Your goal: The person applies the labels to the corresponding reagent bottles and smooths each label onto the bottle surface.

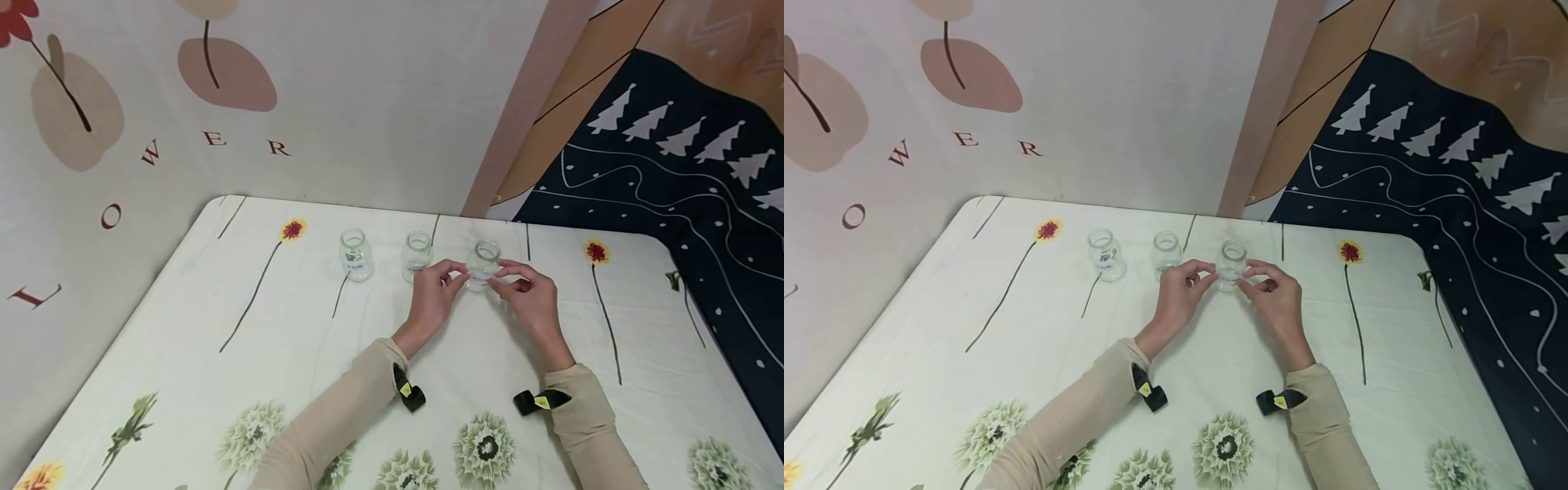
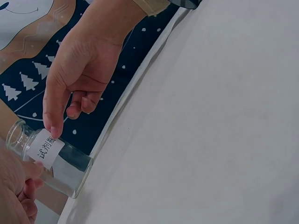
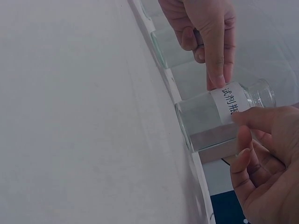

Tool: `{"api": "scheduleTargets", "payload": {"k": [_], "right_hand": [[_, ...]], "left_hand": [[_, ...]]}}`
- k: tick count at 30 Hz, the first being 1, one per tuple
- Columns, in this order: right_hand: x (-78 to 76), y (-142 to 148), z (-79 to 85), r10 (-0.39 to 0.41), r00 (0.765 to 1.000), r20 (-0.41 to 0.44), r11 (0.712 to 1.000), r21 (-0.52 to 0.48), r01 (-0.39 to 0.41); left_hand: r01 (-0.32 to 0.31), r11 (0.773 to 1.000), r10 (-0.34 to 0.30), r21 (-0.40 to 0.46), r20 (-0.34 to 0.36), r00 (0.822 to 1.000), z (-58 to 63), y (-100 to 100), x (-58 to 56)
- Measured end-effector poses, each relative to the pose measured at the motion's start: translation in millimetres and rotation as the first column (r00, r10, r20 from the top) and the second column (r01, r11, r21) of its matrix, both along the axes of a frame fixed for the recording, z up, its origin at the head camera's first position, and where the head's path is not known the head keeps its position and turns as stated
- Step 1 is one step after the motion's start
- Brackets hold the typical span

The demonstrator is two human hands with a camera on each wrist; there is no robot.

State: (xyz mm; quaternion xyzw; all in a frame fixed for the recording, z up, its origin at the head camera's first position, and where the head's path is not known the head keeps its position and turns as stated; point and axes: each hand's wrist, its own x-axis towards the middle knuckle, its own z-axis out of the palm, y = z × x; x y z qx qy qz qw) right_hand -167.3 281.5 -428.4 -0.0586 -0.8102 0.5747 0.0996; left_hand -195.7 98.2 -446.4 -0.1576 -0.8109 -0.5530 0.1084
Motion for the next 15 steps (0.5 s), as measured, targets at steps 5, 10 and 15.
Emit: {"api": "scheduleTargets", "payload": {"k": [5, 10, 15], "right_hand": [[0.0, -1.4, 1.1, -0.006, 1.000, 0.012, 1.000, 0.014, 0.006], [-0.1, -1.0, 1.3, -0.001, 1.000, 0.007, 1.000, 0.014, 0.001], [1.2, -0.1, 0.4, 0.002, 1.000, -0.025, 1.000, -0.012, -0.002]], "left_hand": [[0.002, 1.000, -0.002, 0.000, 0.000, 1.000, 0.0, 0.3, -0.1], [-0.001, 1.000, 0.001, -0.002, 0.001, 1.000, 0.0, 0.2, -0.4], [-0.002, 1.000, 0.002, -0.005, -0.001, 1.000, -0.4, -0.1, -0.4]]}}
